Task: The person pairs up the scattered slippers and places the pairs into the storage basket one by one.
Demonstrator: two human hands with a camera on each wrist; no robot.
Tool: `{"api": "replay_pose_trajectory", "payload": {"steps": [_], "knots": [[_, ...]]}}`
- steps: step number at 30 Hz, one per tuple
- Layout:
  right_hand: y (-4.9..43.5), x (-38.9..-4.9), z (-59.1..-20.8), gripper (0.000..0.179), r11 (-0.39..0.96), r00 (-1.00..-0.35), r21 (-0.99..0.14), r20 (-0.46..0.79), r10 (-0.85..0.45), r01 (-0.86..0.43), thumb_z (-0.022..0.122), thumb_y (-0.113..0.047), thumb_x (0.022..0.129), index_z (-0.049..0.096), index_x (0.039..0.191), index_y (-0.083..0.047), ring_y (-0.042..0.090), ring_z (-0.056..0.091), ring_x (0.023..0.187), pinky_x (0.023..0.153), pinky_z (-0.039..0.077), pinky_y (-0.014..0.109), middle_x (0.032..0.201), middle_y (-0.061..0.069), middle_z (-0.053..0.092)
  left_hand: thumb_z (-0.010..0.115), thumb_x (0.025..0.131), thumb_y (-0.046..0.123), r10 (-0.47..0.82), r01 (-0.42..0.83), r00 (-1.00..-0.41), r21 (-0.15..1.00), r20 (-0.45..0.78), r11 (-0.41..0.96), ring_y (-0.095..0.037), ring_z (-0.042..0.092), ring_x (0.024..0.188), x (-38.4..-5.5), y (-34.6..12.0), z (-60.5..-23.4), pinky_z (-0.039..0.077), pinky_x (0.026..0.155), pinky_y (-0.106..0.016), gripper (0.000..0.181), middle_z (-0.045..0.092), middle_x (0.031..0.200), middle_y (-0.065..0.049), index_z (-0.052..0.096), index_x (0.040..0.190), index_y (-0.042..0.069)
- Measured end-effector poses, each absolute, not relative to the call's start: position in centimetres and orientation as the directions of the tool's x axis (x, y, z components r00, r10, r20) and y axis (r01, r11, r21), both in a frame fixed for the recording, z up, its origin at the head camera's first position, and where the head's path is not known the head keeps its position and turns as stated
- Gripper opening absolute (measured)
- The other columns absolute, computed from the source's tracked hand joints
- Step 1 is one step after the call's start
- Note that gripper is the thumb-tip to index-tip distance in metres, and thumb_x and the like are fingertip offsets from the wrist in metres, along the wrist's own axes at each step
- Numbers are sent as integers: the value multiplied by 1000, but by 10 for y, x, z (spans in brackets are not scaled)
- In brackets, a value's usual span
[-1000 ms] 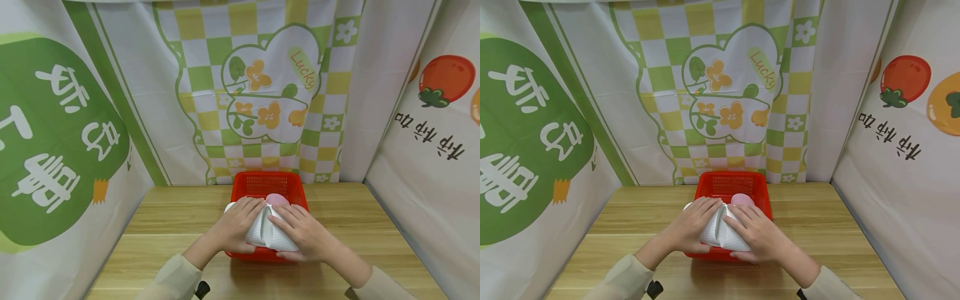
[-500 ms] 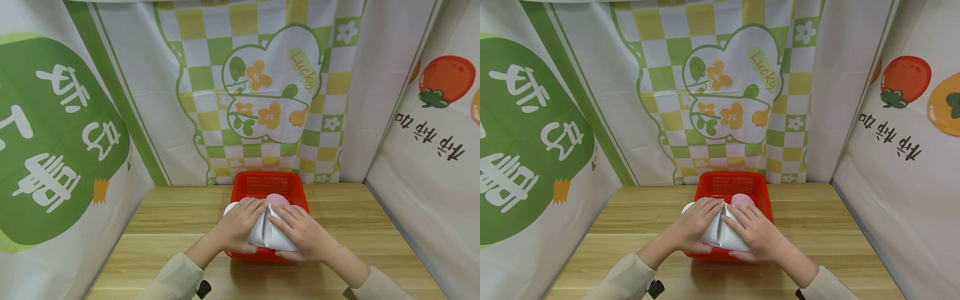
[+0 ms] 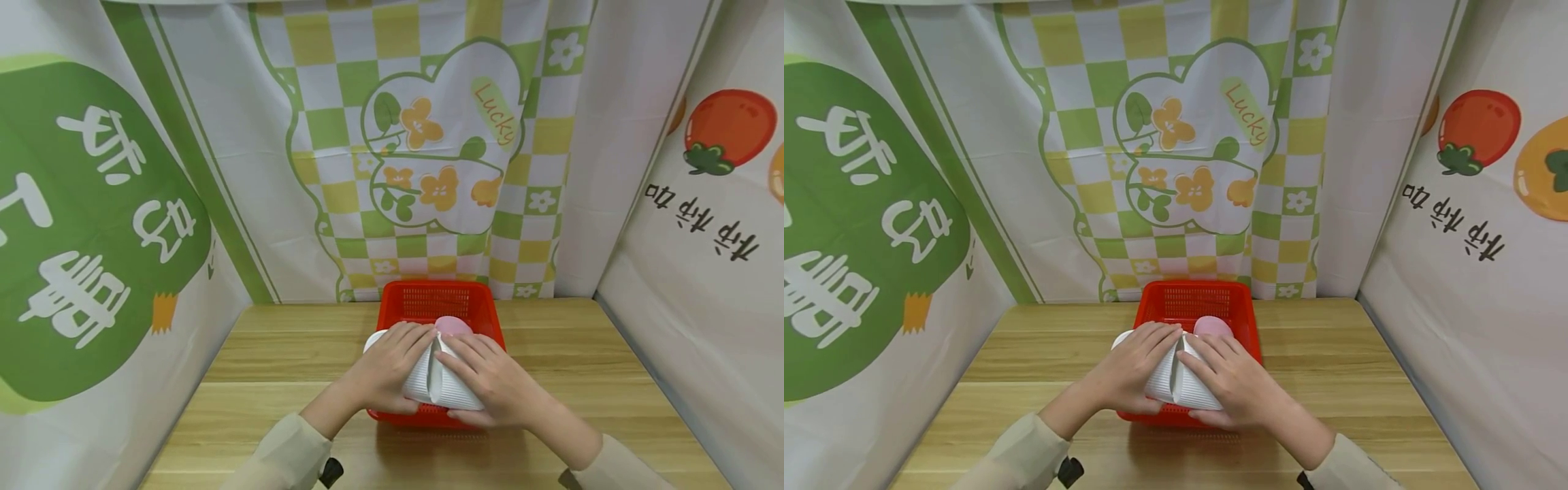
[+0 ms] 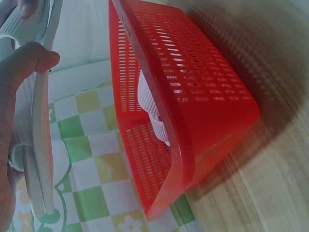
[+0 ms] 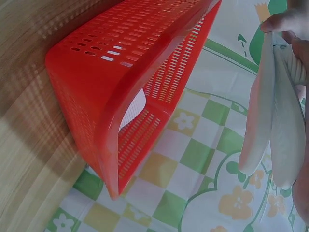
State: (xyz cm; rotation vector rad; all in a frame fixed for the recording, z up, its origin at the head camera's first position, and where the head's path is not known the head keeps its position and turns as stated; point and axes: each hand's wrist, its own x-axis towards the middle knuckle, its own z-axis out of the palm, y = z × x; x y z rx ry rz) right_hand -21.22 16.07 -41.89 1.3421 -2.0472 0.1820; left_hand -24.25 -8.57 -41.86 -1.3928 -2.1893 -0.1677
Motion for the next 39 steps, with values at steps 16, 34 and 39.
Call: {"api": "replay_pose_trajectory", "payload": {"steps": [16, 34, 39], "knots": [[161, -211, -419, 83, 459, -242, 241, 598, -764, -855, 76, -48, 72, 51, 136, -2, 38, 50, 121, 96, 43, 53, 137, 21, 50, 77, 65, 47, 814, 856, -360, -186, 456, 483, -30, 37, 133, -240, -89, -419, 26, 113, -45, 103, 37, 149, -14, 34, 145, -1], [160, -211, -419, 71, 478, -249, 236, 618, -746, -846, 42, -58, 94, 51, 135, -1, 35, 50, 121, 95, 44, 51, 138, 21, 50, 78, 67, 45, 805, 852, -380, -165, 455, 496, -30, 32, 138, -237, -92, -415, 17, 116, -44, 103, 33, 152, -13, 31, 147, 1], [159, -211, -418, 71, 480, -251, 231, 622, -742, -846, 42, -58, 94, 51, 134, -1, 34, 50, 121, 95, 44, 51, 138, 21, 50, 77, 68, 44, 806, 847, -383, -176, 451, 501, -30, 33, 137, -237, -93, -414, 17, 116, -44, 101, 33, 152, -13, 32, 147, 0]]}}
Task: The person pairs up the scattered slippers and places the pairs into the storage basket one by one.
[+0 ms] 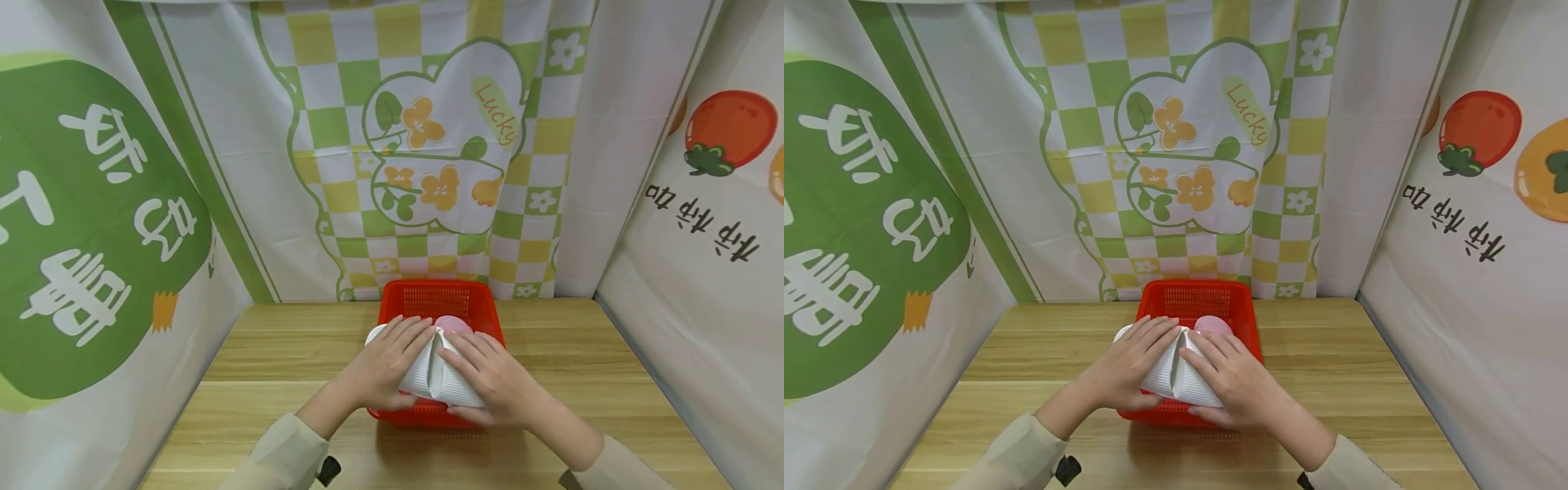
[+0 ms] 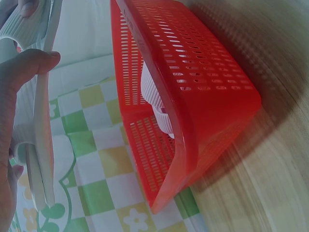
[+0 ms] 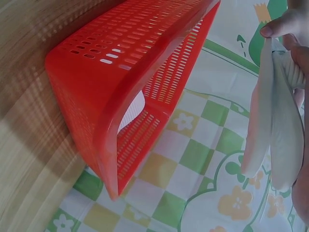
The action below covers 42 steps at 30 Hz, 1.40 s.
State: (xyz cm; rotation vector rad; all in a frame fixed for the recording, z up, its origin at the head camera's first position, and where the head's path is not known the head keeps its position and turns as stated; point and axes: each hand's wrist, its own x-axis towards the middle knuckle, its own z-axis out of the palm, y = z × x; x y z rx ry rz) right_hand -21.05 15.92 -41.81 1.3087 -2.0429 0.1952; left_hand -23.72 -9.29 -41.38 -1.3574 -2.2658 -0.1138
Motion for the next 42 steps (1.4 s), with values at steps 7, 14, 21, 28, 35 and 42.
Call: {"api": "replay_pose_trajectory", "payload": {"steps": [7, 14, 21, 28, 35, 42], "knots": [[159, -212, -418, 71, 484, -251, 228, 630, -735, -845, 52, -56, 90, 52, 133, 0, 34, 51, 119, 94, 44, 50, 137, 21, 51, 78, 68, 45, 804, 841, -384, -189, 453, 508, -30, 33, 137, -238, -94, -413, 16, 116, -45, 101, 34, 151, -13, 34, 147, 0], [160, -212, -419, 82, 490, -263, 215, 631, -730, -845, 77, -47, 72, 51, 134, 0, 35, 50, 119, 94, 44, 50, 138, 21, 50, 79, 68, 46, 797, 838, -380, -189, 469, 511, -32, 34, 136, -240, -96, -415, 20, 115, -47, 102, 34, 151, -13, 33, 148, 1], [161, -212, -420, 76, 506, -275, 210, 637, -720, -837, 71, -50, 78, 52, 133, -1, 36, 50, 120, 94, 44, 52, 138, 21, 50, 78, 70, 46, 789, 838, -386, -177, 478, 517, -33, 33, 137, -240, -101, -414, 22, 114, -49, 101, 34, 151, -15, 32, 148, 1], [162, -216, -422, 72, 525, -264, 212, 676, -688, -824, 62, -53, 84, 54, 131, 1, 36, 53, 117, 89, 46, 52, 138, 24, 49, 79, 69, 46, 779, 832, -403, -163, 481, 531, -35, 32, 138, -240, -108, -414, 21, 113, -51, 104, 33, 152, -17, 30, 148, 0], [166, -219, -423, 78, 570, -319, 183, 675, -665, -801, 72, -48, 75, 53, 131, 2, 38, 54, 112, 92, 45, 52, 135, 24, 51, 76, 71, 49, 764, 818, -407, -172, 500, 548, -36, 32, 138, -242, -116, -417, 18, 114, -51, 103, 34, 150, -19, 31, 147, -2], [167, -219, -424, 84, 625, -393, 156, 656, -644, -765, 78, -47, 70, 51, 133, 2, 39, 52, 114, 94, 44, 53, 135, 24, 50, 73, 72, 52, 740, 797, -423, -172, 523, 578, -37, 35, 135, -244, -124, -420, 21, 113, -52, 100, 38, 147, -22, 35, 144, -4]]}}
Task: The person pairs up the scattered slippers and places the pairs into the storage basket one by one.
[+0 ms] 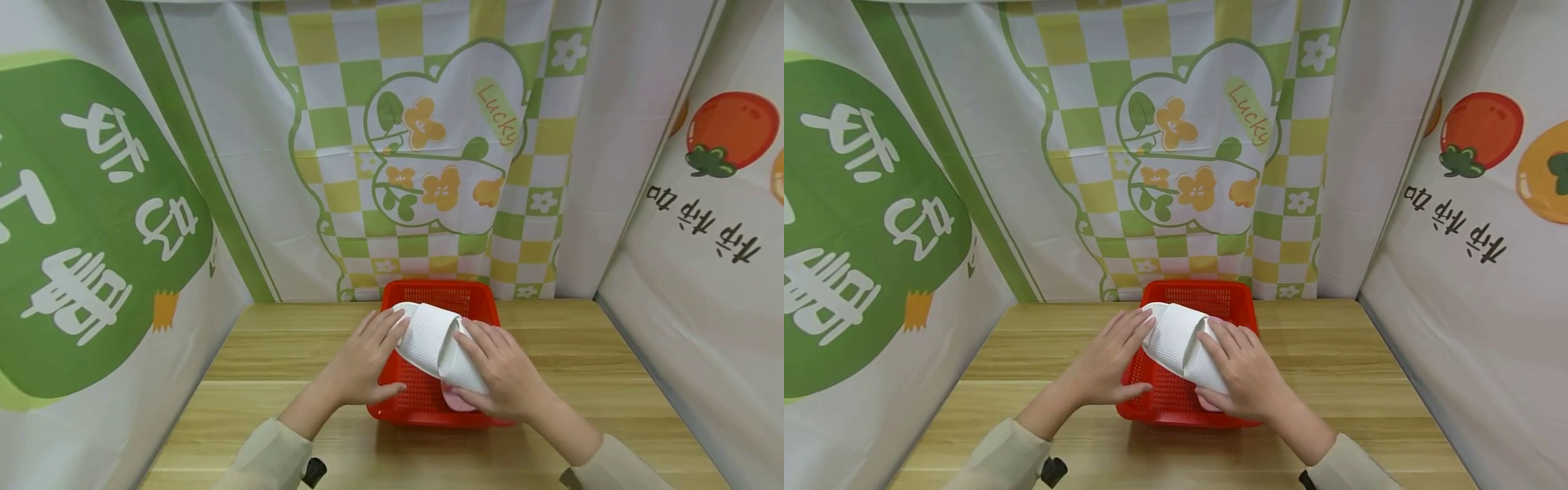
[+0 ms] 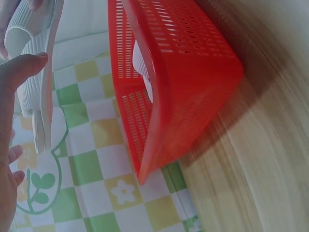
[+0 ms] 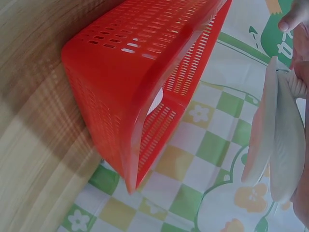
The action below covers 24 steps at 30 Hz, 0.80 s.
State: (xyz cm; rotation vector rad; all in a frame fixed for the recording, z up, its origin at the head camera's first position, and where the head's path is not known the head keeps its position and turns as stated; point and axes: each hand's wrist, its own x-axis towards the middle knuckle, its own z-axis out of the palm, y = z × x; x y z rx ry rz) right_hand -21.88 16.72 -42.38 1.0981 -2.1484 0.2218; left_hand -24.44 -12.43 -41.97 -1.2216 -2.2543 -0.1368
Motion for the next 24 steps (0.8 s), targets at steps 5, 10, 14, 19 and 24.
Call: {"api": "replay_pose_trajectory", "payload": {"steps": [5, 10, 14, 19, 24], "knots": [[165, -222, -426, 81, 633, -395, 135, 678, -620, -762, 77, -47, 72, 52, 132, 2, 40, 51, 114, 95, 43, 53, 136, 25, 49, 74, 71, 51, 727, 782, -455, -159, 514, 602, -39, 37, 133, -245, -130, -425, 24, 111, -54, 99, 39, 145, -23, 36, 144, -5], [163, -226, -430, 80, 631, -383, 130, 696, -608, -765, 76, -46, 74, 52, 131, 4, 41, 50, 115, 94, 42, 54, 135, 26, 50, 74, 73, 50, 721, 770, -486, -148, 494, 620, -40, 36, 133, -243, -135, -430, 25, 110, -56, 96, 39, 145, -22, 38, 143, -5], [161, -227, -431, 84, 651, -410, 123, 686, -601, -749, 80, -43, 69, 50, 132, 4, 41, 50, 115, 94, 42, 54, 135, 25, 49, 73, 74, 49, 714, 760, -512, -135, 478, 636, -39, 36, 133, -241, -139, -435, 24, 111, -55, 95, 39, 145, -21, 37, 144, -4], [160, -230, -433, 84, 680, -439, 127, 675, -593, -723, 78, -44, 70, 49, 132, 4, 40, 50, 115, 93, 43, 53, 134, 26, 49, 74, 73, 49, 705, 756, -520, -125, 482, 643, -39, 39, 130, -241, -144, -444, 27, 109, -56, 96, 42, 143, -22, 38, 143, -6], [159, -233, -435, 82, 704, -462, 116, 678, -571, -701, 77, -45, 71, 49, 131, 4, 40, 50, 113, 91, 43, 54, 133, 26, 50, 71, 76, 51, 687, 737, -565, -96, 457, 669, -38, 38, 132, -241, -148, -455, 27, 109, -56, 94, 41, 144, -21, 38, 143, -5]]}}
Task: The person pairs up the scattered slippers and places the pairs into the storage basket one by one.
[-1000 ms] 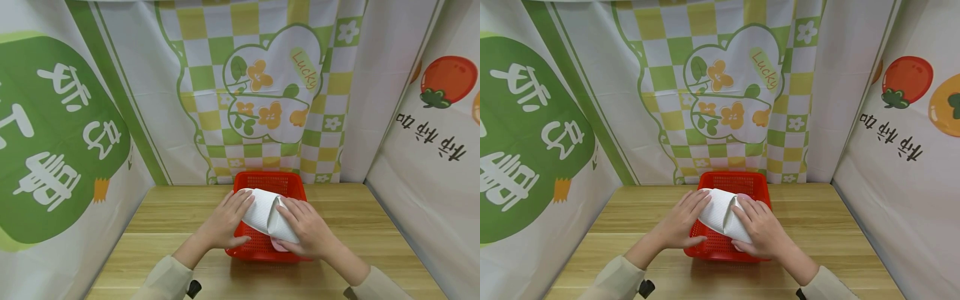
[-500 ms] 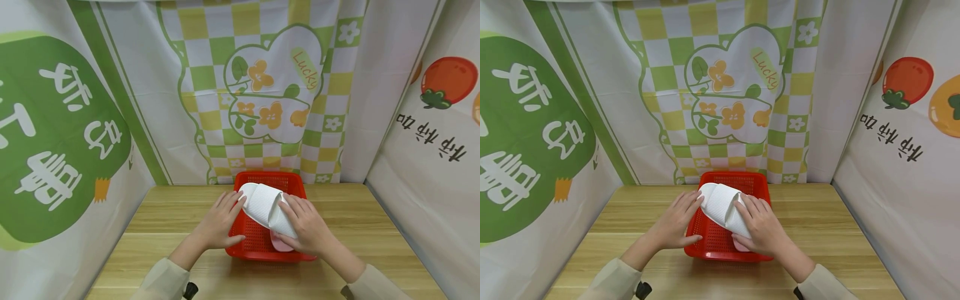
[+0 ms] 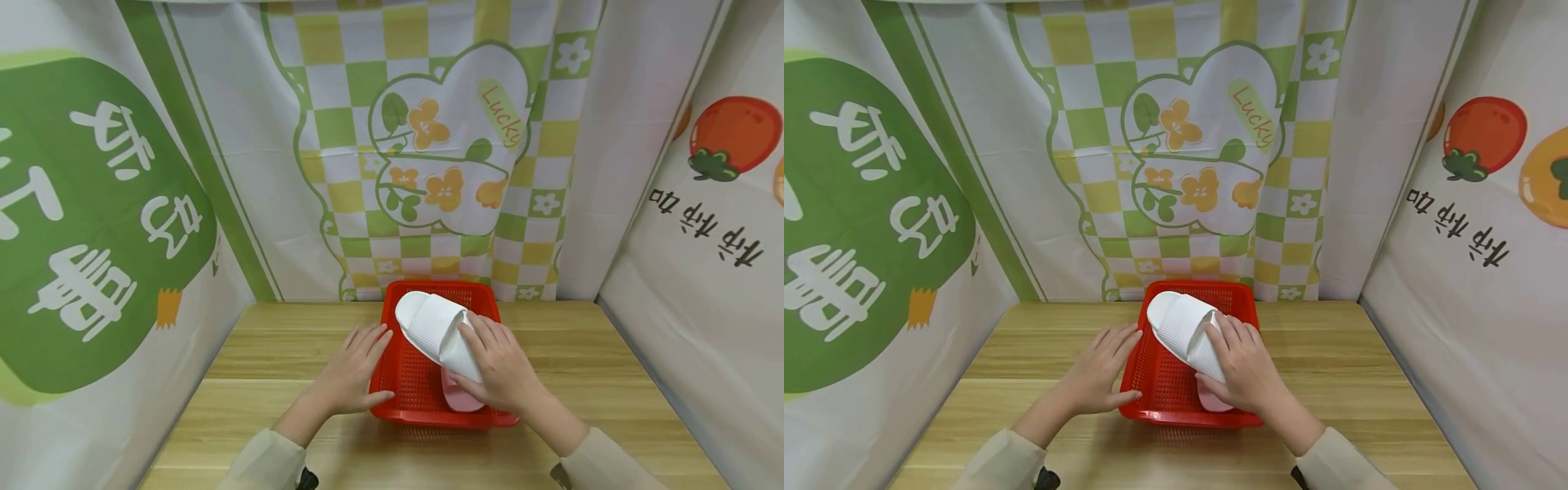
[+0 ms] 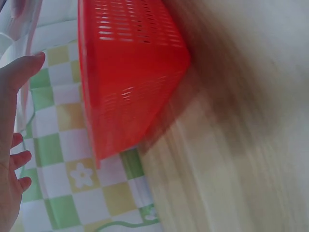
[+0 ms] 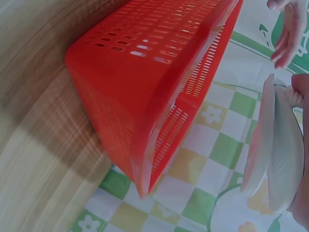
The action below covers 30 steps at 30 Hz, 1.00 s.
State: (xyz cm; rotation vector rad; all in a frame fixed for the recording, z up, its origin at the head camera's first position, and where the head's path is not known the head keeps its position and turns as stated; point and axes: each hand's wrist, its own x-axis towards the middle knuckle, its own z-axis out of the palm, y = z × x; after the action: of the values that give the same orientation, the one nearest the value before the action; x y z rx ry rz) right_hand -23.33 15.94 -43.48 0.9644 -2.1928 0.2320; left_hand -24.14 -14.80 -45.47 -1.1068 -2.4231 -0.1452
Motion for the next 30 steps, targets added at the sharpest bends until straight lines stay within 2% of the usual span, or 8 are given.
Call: {"api": "replay_pose_trajectory", "payload": {"steps": [12, 19, 26, 30], "knots": [[153, -238, -440, 81, 770, -530, 72, 685, -500, -634, 73, -47, 73, 47, 131, 2, 42, 52, 111, 87, 46, 56, 131, 26, 50, 52, 82, 73, 644, 683, -676, -25, 357, 730, -32, 32, 139, -236, -156, -482, 27, 110, -54, 102, 34, 151, -19, 34, 147, -3], [147, -243, -443, 81, 789, -539, 41, 708, -456, -614, 75, -47, 71, 49, 129, 3, 40, 53, 110, 84, 47, 55, 130, 26, 51, 60, 77, 73, 640, 694, -663, 0, 389, 720, -34, 31, 139, -237, -159, -497, 25, 112, -52, 107, 35, 150, -23, 37, 145, -7], [140, -247, -448, 81, 813, -545, 17, 734, -406, -582, 77, -47, 70, 50, 127, 4, 41, 54, 108, 82, 47, 55, 126, 28, 53, 40, 80, 82, 638, 691, -666, -4, 387, 723, -36, 32, 139, -238, -163, -506, 25, 111, -52, 111, 37, 148, -24, 38, 143, -9], [137, -249, -450, 79, 825, -563, -10, 735, -377, -565, 77, -47, 71, 50, 127, 3, 41, 54, 107, 81, 46, 55, 126, 28, 53, 41, 81, 81, 636, 687, -676, 6, 371, 727, -36, 31, 139, -238, -164, -509, 26, 111, -52, 109, 36, 149, -24, 37, 144, -9]]}}
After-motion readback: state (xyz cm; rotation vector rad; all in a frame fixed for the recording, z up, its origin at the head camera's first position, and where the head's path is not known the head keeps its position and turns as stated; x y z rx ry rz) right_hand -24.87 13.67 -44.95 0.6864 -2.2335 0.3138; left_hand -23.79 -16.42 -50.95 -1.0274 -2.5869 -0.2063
